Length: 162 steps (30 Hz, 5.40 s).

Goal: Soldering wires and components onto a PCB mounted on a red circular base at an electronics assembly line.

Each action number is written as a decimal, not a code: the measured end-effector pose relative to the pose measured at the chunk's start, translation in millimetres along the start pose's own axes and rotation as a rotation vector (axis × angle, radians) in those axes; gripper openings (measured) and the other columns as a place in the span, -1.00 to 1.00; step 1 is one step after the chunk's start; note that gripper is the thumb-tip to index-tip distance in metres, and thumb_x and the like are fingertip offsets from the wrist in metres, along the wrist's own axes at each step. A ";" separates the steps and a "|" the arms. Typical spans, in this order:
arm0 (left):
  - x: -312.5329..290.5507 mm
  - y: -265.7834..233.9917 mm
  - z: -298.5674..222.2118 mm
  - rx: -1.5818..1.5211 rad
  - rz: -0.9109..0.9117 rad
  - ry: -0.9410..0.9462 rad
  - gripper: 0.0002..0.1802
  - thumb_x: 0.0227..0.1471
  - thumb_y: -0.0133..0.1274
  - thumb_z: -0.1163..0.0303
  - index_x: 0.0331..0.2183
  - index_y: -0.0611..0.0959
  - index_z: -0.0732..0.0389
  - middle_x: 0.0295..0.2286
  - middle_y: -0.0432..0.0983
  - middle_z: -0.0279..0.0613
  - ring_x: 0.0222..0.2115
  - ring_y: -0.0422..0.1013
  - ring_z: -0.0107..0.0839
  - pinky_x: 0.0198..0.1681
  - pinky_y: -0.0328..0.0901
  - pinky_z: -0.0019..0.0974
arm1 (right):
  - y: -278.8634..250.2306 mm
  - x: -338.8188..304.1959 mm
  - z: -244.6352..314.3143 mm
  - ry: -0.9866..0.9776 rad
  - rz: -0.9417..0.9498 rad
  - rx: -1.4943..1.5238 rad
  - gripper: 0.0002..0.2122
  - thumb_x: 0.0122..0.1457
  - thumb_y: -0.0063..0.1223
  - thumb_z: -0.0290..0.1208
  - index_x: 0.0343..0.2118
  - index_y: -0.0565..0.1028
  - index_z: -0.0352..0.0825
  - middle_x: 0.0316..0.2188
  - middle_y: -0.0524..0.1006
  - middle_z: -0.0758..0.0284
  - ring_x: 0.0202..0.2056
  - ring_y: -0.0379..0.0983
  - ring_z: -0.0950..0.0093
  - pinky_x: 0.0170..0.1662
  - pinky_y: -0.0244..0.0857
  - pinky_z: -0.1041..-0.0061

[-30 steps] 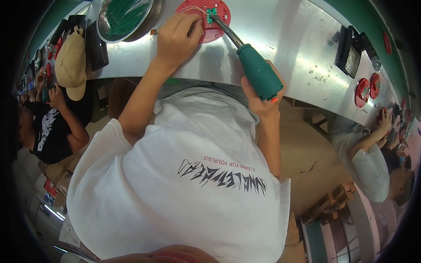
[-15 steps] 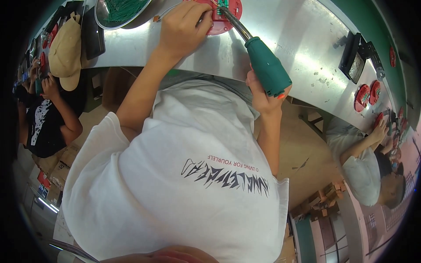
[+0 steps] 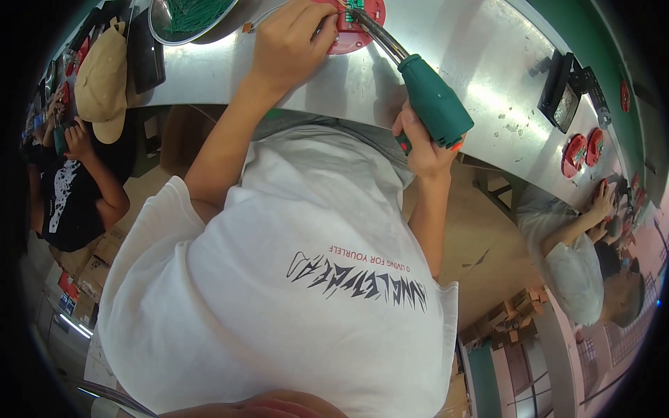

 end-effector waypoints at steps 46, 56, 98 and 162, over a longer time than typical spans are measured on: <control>-34.8 -32.9 9.4 0.119 0.007 -0.318 -0.89 -0.22 0.21 0.53 -0.49 0.63 0.18 -0.54 0.45 -0.23 -0.49 0.40 -0.21 -0.46 0.30 -0.18 | -15.3 2.5 -13.4 -0.160 -0.152 0.253 -0.57 0.20 -0.04 -0.41 0.07 0.32 -0.60 -0.16 0.49 -0.01 -0.59 0.46 0.40 -0.56 0.38 0.45; -43.4 -18.1 -2.2 0.282 0.101 -0.500 -0.84 -0.11 0.23 0.33 -0.48 0.65 0.21 -0.53 0.49 -0.17 -0.46 0.46 -0.14 -0.45 0.35 -0.11 | -16.6 3.6 -18.1 -0.161 -0.158 0.285 -0.62 0.20 -0.03 -0.41 0.02 0.36 -0.57 -0.18 0.49 0.03 -0.59 0.46 0.41 -0.56 0.37 0.46; -22.1 16.2 9.3 -0.042 -0.118 -0.145 -0.93 -0.04 0.17 0.51 -0.42 0.61 0.26 -0.49 0.52 -0.18 -0.50 0.48 -0.18 -0.44 0.39 -0.21 | -2.2 -5.2 5.8 -0.158 0.011 -0.065 -0.66 0.16 -0.01 -0.66 0.03 0.43 -0.53 -0.23 0.56 0.14 -0.59 0.45 0.49 -0.53 0.29 0.55; 248.2 110.7 268.9 -0.121 0.242 -0.579 -0.60 0.05 0.17 0.00 -0.27 0.76 0.13 -0.35 0.66 -0.11 -0.26 0.56 -0.21 -0.13 0.39 -0.19 | -86.9 21.9 -3.6 -0.120 -0.647 0.498 -0.71 0.31 -0.16 -0.22 -0.24 0.42 -0.41 -0.48 0.46 0.25 -0.66 0.31 0.54 -0.59 0.24 0.49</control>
Point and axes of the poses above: each hand's wrist, its own x-axis towards the middle knuckle, its own y-axis out of the palm, z = x × y, the point moved 6 cm from there along x, towards the middle knuckle
